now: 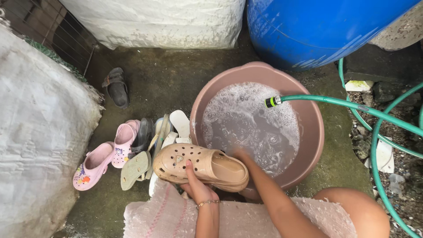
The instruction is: The person scrubs several pairs of shoes in a basin filled with soapy water using a brush. They rinse the shoes with a hose and set them on the ground.
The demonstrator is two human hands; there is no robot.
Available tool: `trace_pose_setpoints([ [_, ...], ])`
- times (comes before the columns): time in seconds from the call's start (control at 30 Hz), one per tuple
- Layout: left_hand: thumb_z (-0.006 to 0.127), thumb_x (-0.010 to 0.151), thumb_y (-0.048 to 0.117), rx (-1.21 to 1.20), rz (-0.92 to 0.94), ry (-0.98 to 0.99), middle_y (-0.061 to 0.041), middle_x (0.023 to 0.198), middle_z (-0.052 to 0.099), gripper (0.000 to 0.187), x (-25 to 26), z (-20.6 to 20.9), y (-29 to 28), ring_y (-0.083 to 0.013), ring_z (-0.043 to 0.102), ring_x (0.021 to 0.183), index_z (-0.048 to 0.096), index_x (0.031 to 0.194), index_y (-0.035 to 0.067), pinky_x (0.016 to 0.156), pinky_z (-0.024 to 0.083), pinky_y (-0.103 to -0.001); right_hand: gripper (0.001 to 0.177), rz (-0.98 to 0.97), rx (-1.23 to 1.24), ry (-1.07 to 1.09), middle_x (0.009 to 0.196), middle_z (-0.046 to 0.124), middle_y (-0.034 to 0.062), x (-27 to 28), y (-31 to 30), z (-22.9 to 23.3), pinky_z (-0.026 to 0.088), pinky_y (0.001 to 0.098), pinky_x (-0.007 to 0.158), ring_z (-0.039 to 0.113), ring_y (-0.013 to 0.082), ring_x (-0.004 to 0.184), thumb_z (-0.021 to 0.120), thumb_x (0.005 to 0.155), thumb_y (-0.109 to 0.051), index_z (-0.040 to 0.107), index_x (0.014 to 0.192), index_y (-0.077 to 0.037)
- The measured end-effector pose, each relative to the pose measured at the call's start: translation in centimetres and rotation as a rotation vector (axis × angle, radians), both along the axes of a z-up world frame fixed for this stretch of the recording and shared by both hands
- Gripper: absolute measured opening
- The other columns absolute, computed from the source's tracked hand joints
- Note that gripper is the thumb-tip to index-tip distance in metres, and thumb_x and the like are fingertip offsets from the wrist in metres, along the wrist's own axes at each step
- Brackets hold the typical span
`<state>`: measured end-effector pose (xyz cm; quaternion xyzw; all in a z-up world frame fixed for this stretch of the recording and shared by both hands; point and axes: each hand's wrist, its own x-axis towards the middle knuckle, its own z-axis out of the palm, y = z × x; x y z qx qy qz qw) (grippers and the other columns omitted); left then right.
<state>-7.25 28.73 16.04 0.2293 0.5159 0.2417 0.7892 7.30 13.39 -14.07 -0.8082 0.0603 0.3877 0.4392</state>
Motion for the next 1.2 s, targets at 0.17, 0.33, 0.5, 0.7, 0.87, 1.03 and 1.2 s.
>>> trace_pose_setpoints([
  [0.17, 0.07, 0.084, 0.031, -0.048, 0.005, 0.012, -0.009, 0.141, 0.059, 0.072, 0.3, 0.0, 0.3, -0.0261, 0.063, 0.122, 0.04, 0.148, 0.016, 0.098, 0.055, -0.047, 0.017, -0.63, 0.481, 0.291, 0.087, 0.061, 0.011, 0.9, -2.1, 0.9, 0.054, 0.0368, 0.06, 0.06, 0.0224, 0.07, 0.066, 0.098, -0.025, 0.062, 0.099, -0.009],
  [0.33, 0.071, 0.085, 0.028, 0.012, 0.009, -0.07, -0.008, 0.142, 0.058, 0.07, 0.3, -0.2, 0.3, -0.0237, 0.062, 0.123, 0.042, 0.148, 0.014, 0.101, 0.054, -0.043, 0.071, -0.876, 1.119, 0.519, 0.058, 0.047, 0.0067, 3.0, -4.6, 3.9, 0.044, 0.0288, 0.04, 0.047, 0.0156, 0.046, 0.066, 0.09, -0.071, 0.048, 0.073, -0.004],
  [0.5, 0.073, 0.085, 0.027, 0.042, 0.024, -0.116, -0.009, 0.141, 0.061, 0.067, 0.4, -0.9, 0.1, -0.0242, 0.062, 0.123, 0.047, 0.145, 0.012, 0.101, 0.053, -0.042, 0.048, -0.874, 1.339, 0.44, 0.062, 0.051, 0.0097, 3.0, -3.9, 8.9, 0.042, 0.027, 0.039, 0.048, 0.0151, 0.047, 0.071, 0.087, -0.051, 0.049, 0.081, -0.008],
  [0.7, 0.073, 0.084, 0.031, -0.031, -0.008, -0.067, -0.009, 0.14, 0.06, 0.069, 0.2, -0.2, 0.2, -0.0244, 0.062, 0.123, 0.045, 0.144, 0.012, 0.101, 0.054, -0.045, 0.038, -0.945, 1.228, 0.305, 0.092, 0.063, 0.015, 2.1, -1.3, 17.0, 0.06, 0.0324, 0.07, 0.066, 0.0225, 0.076, 0.054, 0.075, 0.005, 0.05, 0.112, -0.003],
  [0.87, 0.074, 0.082, 0.031, -0.025, -0.024, -0.077, -0.011, 0.143, 0.057, 0.074, 0.0, 0.0, 0.2, -0.0252, 0.06, 0.126, 0.042, 0.146, 0.011, 0.102, 0.054, -0.045, 0.034, -0.732, 1.053, 0.144, 0.093, 0.066, 0.0119, 3.9, -1.7, 19.1, 0.059, 0.0321, 0.068, 0.068, 0.0204, 0.077, 0.069, 0.085, -0.009, 0.051, 0.114, -0.004],
  [1.03, 0.077, 0.081, 0.027, 0.004, 0.029, -0.103, -0.011, 0.143, 0.057, 0.076, 0.2, -1.3, -0.2, -0.0254, 0.06, 0.127, 0.041, 0.146, 0.009, 0.104, 0.053, -0.043, 0.045, -0.6, 0.986, 0.233, 0.061, 0.056, 0.0093, 4.6, 0.3, 23.7, 0.047, 0.0314, 0.038, 0.053, 0.0171, 0.044, 0.076, 0.085, -0.044, 0.045, 0.094, -0.012],
  [1.2, 0.078, 0.079, 0.027, 0.012, 0.046, -0.105, -0.012, 0.143, 0.057, 0.078, 0.1, -1.9, -0.4, -0.0254, 0.061, 0.126, 0.041, 0.146, 0.009, 0.104, 0.053, -0.042, 0.092, -0.278, 0.657, -0.054, 0.097, 0.057, 0.0131, 5.3, 6.8, 26.9, 0.053, 0.0377, 0.061, 0.06, 0.0237, 0.075, 0.083, 0.076, -0.023, 0.021, 0.144, -0.028],
])
